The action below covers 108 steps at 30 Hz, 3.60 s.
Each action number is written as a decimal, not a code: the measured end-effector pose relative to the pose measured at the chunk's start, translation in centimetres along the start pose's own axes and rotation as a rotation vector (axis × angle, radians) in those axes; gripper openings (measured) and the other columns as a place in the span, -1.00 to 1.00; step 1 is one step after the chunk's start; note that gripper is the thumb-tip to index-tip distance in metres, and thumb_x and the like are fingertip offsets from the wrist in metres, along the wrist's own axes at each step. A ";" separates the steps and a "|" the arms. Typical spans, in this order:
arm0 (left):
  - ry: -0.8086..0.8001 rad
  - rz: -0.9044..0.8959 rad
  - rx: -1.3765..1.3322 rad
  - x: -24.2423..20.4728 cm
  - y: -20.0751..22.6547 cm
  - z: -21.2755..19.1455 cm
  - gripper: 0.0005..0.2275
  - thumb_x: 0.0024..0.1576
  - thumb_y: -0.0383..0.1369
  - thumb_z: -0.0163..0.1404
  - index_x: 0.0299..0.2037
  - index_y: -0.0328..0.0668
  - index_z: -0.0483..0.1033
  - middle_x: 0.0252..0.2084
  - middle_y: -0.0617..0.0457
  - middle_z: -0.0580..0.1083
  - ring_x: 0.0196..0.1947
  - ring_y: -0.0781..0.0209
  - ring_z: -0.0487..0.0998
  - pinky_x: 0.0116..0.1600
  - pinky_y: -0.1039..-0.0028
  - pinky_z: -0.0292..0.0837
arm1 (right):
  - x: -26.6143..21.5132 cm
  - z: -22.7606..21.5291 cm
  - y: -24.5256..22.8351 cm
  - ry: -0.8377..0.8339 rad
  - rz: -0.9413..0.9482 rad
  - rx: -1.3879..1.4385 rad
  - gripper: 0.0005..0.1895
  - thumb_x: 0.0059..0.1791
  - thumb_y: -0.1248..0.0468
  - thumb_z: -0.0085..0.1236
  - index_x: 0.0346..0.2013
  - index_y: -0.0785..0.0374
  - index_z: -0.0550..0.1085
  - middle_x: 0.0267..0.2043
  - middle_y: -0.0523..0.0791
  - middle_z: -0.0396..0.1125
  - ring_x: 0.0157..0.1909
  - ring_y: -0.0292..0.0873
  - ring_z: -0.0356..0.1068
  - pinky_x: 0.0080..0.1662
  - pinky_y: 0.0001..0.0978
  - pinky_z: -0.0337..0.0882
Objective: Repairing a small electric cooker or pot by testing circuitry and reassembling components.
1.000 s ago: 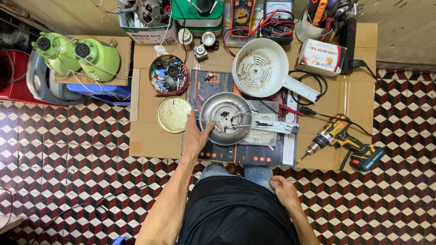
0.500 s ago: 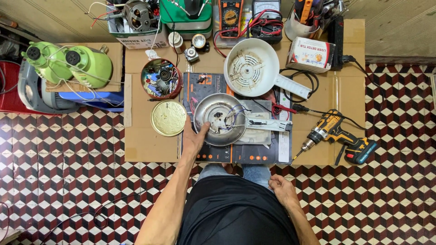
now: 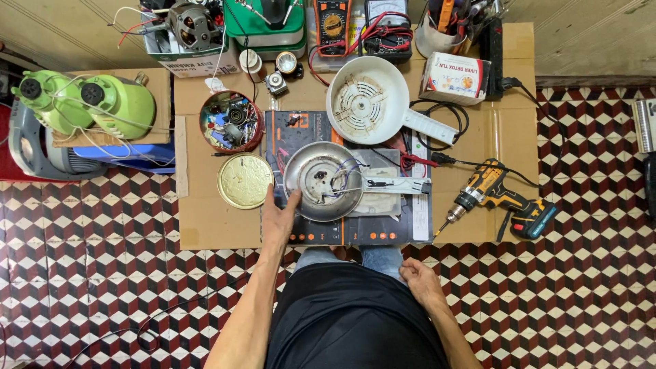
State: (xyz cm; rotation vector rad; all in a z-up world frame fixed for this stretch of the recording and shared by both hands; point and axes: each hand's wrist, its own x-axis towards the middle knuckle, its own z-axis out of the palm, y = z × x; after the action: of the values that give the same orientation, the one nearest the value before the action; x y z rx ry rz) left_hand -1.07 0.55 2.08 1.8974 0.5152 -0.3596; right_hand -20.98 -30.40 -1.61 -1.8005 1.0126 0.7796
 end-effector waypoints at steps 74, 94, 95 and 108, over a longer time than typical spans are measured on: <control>0.065 -0.228 -1.576 -4.1 -1.0 22.4 -0.60 0.10 -0.63 -0.19 0.19 -0.30 0.32 0.05 -0.10 0.46 0.09 0.05 0.52 0.23 0.27 0.47 | 8.9 -10.9 -16.4 -0.737 -0.122 0.302 -0.55 0.08 0.17 -0.01 0.17 0.42 0.38 -0.02 0.03 0.44 -0.09 0.02 0.54 -0.05 -0.20 0.53; -0.069 -0.173 -1.559 -5.2 -1.1 21.6 -0.51 0.18 -0.59 -0.06 0.36 -0.26 0.21 0.18 -0.03 0.41 0.17 0.17 0.46 0.31 0.38 0.37 | 7.8 -11.3 -16.2 -0.801 -0.112 0.419 -0.57 0.10 0.18 -0.02 0.17 0.41 0.36 -0.02 -0.02 0.42 -0.05 0.05 0.53 -0.01 -0.22 0.54; -0.070 -0.173 -1.557 -5.2 -1.1 21.6 -0.51 0.19 -0.59 -0.06 0.36 -0.28 0.20 0.19 -0.04 0.41 0.17 0.16 0.46 0.31 0.38 0.37 | 7.9 -11.3 -16.1 -0.799 -0.112 0.418 -0.57 0.10 0.19 -0.02 0.18 0.41 0.35 -0.02 -0.02 0.42 -0.04 0.05 0.53 -0.01 -0.23 0.54; -0.126 -0.210 -1.465 -5.3 -1.4 21.4 -0.52 0.20 -0.58 -0.06 0.35 -0.31 0.19 0.19 -0.08 0.41 0.17 0.11 0.48 0.28 0.34 0.44 | 7.5 -11.4 -16.1 -0.741 -0.043 0.450 -0.55 0.06 0.21 -0.03 0.20 0.38 0.32 -0.03 0.02 0.44 -0.05 0.09 0.52 0.01 -0.19 0.54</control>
State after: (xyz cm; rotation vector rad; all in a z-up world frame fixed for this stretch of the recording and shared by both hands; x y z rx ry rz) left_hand -6.52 -19.87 -4.46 0.4054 0.6266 -0.1322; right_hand -2.32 -38.99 3.11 -1.0116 0.5826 0.9915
